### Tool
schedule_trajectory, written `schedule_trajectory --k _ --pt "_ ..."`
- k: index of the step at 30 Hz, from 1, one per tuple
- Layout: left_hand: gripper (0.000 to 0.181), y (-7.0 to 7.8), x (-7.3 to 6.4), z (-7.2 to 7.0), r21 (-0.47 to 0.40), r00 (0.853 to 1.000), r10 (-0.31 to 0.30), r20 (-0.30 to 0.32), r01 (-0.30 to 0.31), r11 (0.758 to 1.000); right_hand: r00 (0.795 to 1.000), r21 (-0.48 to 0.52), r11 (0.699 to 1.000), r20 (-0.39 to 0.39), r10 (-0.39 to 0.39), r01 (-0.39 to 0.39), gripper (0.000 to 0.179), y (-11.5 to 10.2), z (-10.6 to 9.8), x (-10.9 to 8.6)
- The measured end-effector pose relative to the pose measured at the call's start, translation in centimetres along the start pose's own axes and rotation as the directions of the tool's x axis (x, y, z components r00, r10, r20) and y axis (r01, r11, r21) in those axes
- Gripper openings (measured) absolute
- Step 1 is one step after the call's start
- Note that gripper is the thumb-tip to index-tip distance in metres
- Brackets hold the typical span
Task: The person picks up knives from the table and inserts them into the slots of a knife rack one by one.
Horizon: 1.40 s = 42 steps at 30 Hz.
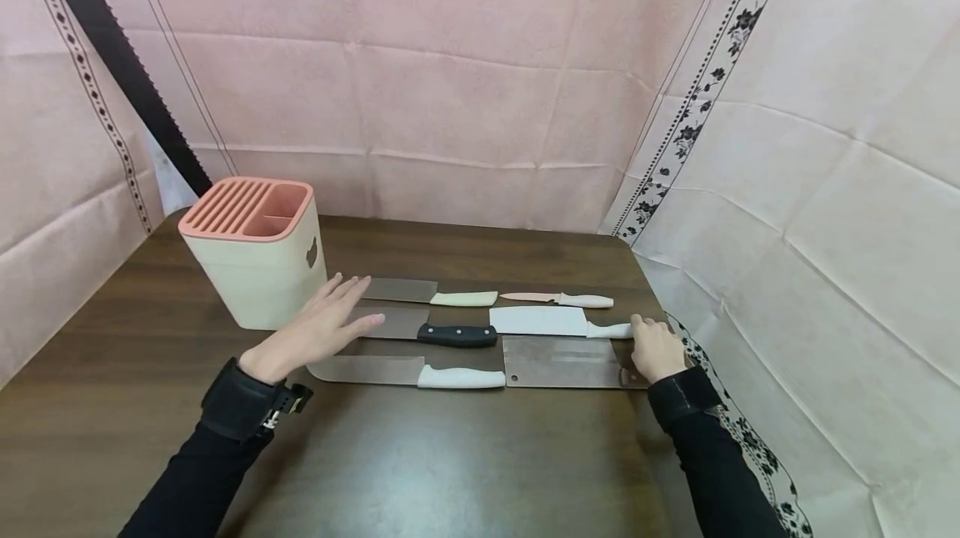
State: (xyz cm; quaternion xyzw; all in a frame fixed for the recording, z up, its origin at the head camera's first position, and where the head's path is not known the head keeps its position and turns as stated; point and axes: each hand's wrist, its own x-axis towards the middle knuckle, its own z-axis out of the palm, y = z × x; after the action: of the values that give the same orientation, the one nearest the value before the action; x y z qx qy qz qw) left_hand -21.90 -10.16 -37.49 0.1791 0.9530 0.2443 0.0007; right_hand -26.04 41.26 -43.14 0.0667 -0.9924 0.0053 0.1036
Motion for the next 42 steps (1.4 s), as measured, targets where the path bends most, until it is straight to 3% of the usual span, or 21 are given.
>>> schedule_trajectory --k 7,24,30,35,42 --pt "0.073 0.0 0.3 0.2 -0.002 1.000 0.007 0.009 -0.007 1.000 1.000 -0.014 1.000 0.027 0.009 -0.009 0.036 0.5 1.0 0.7" --pt "0.074 0.0 0.7 0.5 -0.007 0.999 -0.009 0.038 0.009 1.000 0.999 -0.032 0.998 0.008 -0.048 0.049 0.023 1.1 1.6 0.9" --pt "0.074 -0.2 1.0 0.4 -0.018 1.000 -0.005 0.026 0.005 1.000 1.000 -0.002 1.000 -0.004 -0.012 0.012 0.025 1.4 1.0 0.8" --pt "0.074 -0.5 1.2 0.4 -0.010 1.000 0.003 0.021 -0.002 1.000 0.998 0.008 0.999 0.049 0.037 -0.038 0.020 2.4 -0.1 -0.3" --pt "0.074 -1.1 1.3 0.2 -0.007 0.999 -0.002 0.043 0.003 1.000 0.988 0.026 0.998 0.149 0.048 -0.053 0.016 3.0 -1.7 -1.5"
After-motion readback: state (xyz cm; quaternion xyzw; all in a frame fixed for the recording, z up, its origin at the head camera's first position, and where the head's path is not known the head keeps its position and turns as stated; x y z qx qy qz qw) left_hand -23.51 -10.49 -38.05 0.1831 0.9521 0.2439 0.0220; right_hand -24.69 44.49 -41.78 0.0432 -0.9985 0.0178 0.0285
